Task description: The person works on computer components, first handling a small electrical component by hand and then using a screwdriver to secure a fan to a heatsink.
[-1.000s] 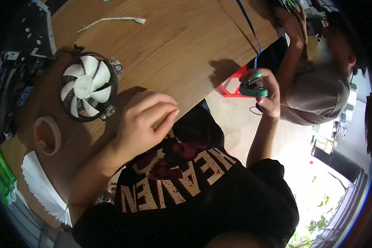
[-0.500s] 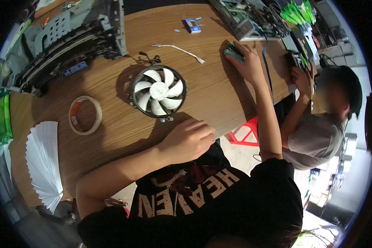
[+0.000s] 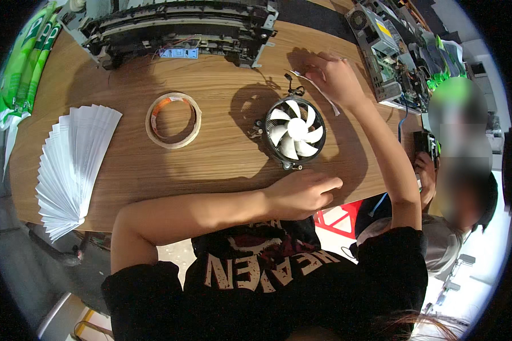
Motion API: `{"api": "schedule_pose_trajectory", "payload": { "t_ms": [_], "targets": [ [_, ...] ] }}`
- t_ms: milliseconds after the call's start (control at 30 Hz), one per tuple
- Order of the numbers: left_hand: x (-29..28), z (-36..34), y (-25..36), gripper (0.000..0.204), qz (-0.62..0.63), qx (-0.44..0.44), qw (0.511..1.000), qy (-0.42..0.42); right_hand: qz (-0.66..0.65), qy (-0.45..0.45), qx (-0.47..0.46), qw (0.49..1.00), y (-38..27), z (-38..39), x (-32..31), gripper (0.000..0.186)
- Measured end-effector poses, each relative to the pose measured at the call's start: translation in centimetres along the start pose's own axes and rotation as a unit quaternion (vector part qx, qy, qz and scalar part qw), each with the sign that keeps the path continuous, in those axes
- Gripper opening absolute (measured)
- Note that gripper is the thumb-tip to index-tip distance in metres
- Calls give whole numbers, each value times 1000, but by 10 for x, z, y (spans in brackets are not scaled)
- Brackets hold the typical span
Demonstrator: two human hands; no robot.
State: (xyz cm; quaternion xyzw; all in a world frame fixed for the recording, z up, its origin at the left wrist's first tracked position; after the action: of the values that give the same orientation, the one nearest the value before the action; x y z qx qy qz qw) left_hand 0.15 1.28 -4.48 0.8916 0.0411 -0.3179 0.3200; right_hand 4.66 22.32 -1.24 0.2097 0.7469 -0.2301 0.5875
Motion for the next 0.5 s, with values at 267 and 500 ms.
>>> {"api": "schedule_pose_trajectory", "payload": {
  "t_ms": [267, 500],
  "targets": [
    [6, 0, -1, 17, 27, -2, 1000, -6, -268, -37, 45, 962, -6, -7, 1, 24],
    [4, -3, 0, 15, 28, -10, 999, -36, -277, -28, 42, 959, -10, 4, 8, 18]
  ]
}}
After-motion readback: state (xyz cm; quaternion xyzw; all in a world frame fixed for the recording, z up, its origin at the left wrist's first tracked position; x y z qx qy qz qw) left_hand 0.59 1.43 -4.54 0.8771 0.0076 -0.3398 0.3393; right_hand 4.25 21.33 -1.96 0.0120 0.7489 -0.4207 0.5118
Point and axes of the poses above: each hand's wrist, its own z-axis away from the middle knuckle, its own x-axis out of the palm, y = z × x, the point moved 4 cm from there along -z, towards the middle knuckle, and after that the axes turned 9 degrees about -z, right-handed, at the moved point
